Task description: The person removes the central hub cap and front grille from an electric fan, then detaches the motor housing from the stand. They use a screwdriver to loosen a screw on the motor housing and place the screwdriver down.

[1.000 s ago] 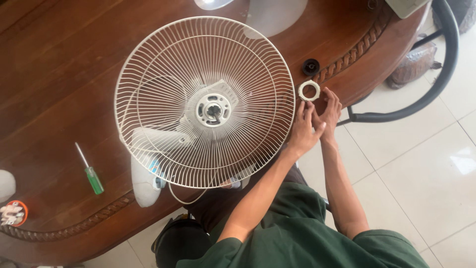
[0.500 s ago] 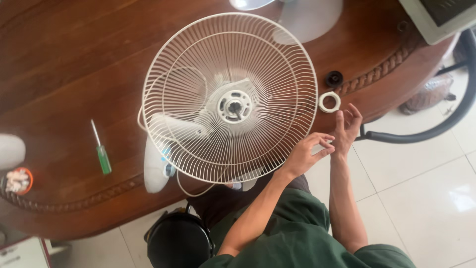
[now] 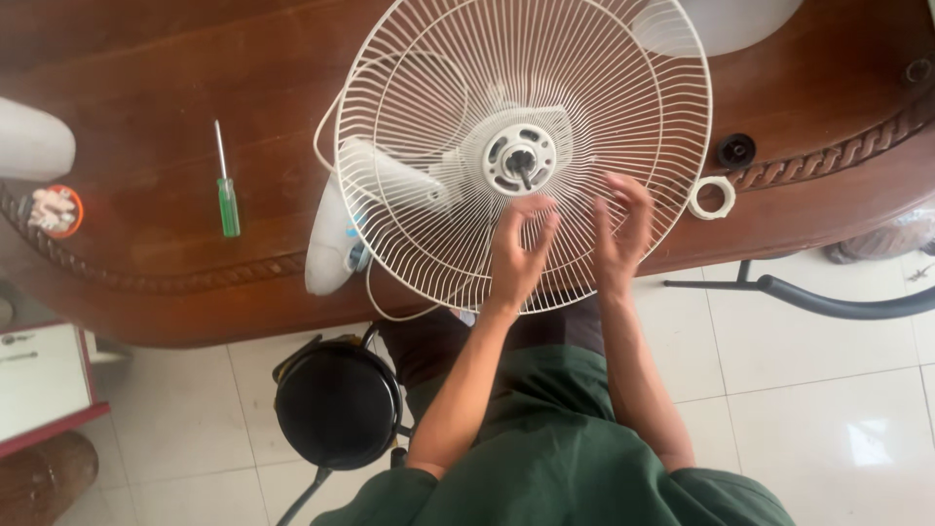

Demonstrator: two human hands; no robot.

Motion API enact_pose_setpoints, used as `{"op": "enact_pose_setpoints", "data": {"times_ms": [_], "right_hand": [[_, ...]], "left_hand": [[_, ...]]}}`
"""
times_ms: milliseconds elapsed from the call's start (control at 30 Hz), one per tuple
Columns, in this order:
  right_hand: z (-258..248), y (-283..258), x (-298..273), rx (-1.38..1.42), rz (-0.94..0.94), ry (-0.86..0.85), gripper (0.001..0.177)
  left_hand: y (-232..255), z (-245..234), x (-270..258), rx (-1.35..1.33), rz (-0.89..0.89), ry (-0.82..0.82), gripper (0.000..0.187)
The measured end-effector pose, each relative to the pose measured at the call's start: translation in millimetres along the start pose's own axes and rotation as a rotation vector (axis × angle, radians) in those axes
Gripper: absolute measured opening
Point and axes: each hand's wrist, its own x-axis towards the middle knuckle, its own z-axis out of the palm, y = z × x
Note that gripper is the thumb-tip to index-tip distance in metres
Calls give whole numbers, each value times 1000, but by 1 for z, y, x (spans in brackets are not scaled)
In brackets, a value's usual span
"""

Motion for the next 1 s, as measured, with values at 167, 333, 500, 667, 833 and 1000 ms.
{"op": "enact_pose_setpoints", "data": {"times_ms": [167,333,500,667,833,1000], "right_hand": [[32,-6,15,18,86,-244,40],[50,3,19,-61,45,-250,46],[59,13,22,-133,-28,-287,49],[63,19,22,-227,-87,-287,45],[66,25,16,-229,-117,-280,52],[66,29,14,-241,-128,-288,54]], "left_hand": [[-18,-25,11,256,73,112,36],[-39,-36,22,524,219,94,58],[-58,-35,39,677,280,-17,77],[-73,-46,51,783,324,-74,78],[-82,-46,53,787,353,-55,76],[-83,-41,52,782,349,-8,73]]}}
